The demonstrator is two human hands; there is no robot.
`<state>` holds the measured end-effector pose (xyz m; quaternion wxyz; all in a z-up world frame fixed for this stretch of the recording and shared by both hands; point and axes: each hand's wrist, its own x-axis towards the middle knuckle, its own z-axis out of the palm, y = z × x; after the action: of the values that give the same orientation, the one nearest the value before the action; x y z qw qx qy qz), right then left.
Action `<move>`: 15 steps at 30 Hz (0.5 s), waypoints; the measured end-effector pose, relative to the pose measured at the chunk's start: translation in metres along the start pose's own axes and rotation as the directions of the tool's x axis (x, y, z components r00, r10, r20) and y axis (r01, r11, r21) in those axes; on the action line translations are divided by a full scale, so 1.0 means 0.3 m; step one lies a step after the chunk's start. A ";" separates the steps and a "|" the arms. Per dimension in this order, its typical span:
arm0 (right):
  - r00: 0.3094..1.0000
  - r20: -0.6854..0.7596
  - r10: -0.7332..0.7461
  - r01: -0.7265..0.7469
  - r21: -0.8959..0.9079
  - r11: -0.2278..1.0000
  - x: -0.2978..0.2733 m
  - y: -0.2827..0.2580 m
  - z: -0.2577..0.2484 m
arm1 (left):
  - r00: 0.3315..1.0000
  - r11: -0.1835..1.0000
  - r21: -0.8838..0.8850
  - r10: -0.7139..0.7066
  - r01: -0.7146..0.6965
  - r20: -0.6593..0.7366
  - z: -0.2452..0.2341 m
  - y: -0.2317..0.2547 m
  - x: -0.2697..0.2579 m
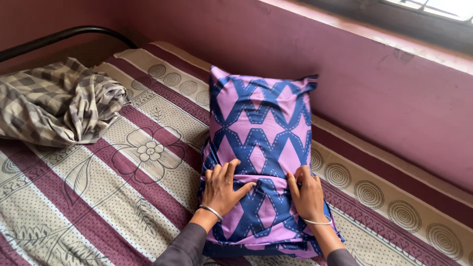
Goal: The person puts a patterned purple pillowcase onto a blue pillow by sliding the pillow inside the case and smoothing the fabric by hand.
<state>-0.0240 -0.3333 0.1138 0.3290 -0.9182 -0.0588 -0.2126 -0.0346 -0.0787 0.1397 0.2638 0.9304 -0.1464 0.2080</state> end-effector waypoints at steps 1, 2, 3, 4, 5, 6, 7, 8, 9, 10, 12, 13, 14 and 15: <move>1.000 -0.020 -0.007 0.008 0.025 1.000 -0.013 -0.010 -0.011 | 1.000 1.000 -0.005 0.003 -0.003 0.000 -0.005 -0.001 -0.001; 0.999 -0.042 -0.017 0.019 0.048 0.999 -0.019 -0.019 -0.024 | 1.000 1.000 -0.010 0.006 -0.006 -0.003 -0.008 -0.003 0.003; 0.999 -0.029 -0.023 0.025 0.048 0.999 -0.022 -0.027 -0.036 | 0.997 0.999 -0.006 -0.036 0.037 0.064 -0.012 -0.009 0.013; 0.999 -0.014 -0.029 0.030 0.050 0.998 -0.028 -0.037 -0.046 | 0.988 0.997 0.003 -0.080 0.080 0.133 -0.017 -0.019 0.023; 0.999 0.000 -0.034 0.034 0.051 0.998 -0.031 -0.045 -0.053 | 0.972 0.992 0.014 -0.123 0.122 0.201 -0.021 -0.024 0.028; 0.996 0.000 -0.092 0.091 0.047 0.995 -0.026 -0.050 -0.057 | 0.971 0.993 0.026 -0.120 0.117 0.209 -0.021 -0.025 0.031; 0.989 0.000 -0.149 0.148 0.043 0.988 -0.018 -0.053 -0.060 | 0.969 0.993 0.038 -0.118 0.112 0.217 -0.020 -0.024 0.037; 0.979 0.002 -0.206 0.206 0.039 0.978 -0.015 -0.054 -0.061 | 0.967 0.993 0.050 -0.116 0.108 0.225 -0.021 -0.023 0.038; 0.987 0.020 -0.157 0.155 0.053 0.986 -0.014 -0.054 -0.059 | 0.964 0.992 0.041 -0.123 0.116 0.237 -0.026 -0.022 0.040; 0.993 0.039 -0.108 0.105 0.065 0.992 -0.006 -0.051 -0.053 | 0.960 0.992 0.031 -0.128 0.124 0.249 -0.031 -0.021 0.048; 0.995 0.087 -0.049 0.047 0.026 0.999 0.004 -0.043 -0.039 | 0.947 0.986 0.015 -0.166 0.169 0.274 -0.047 -0.025 0.070; 0.993 0.115 -0.037 0.040 -0.025 0.999 0.006 -0.040 -0.030 | 0.937 0.979 0.010 -0.199 0.204 0.288 -0.056 -0.031 0.083; 0.990 0.143 -0.022 0.033 -0.075 0.997 0.008 -0.036 -0.023 | 0.925 0.971 0.006 -0.230 0.240 0.302 -0.062 -0.036 0.098; 0.987 0.159 -0.010 0.021 -0.064 0.998 0.007 -0.031 -0.021 | 0.933 0.973 0.024 -0.226 0.229 0.280 -0.062 -0.039 0.112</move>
<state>-0.0266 -0.3303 0.1246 0.2913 -0.9420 -0.0850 -0.1431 -0.0066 -0.0643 0.1648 0.2668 0.9600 -0.0746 0.0413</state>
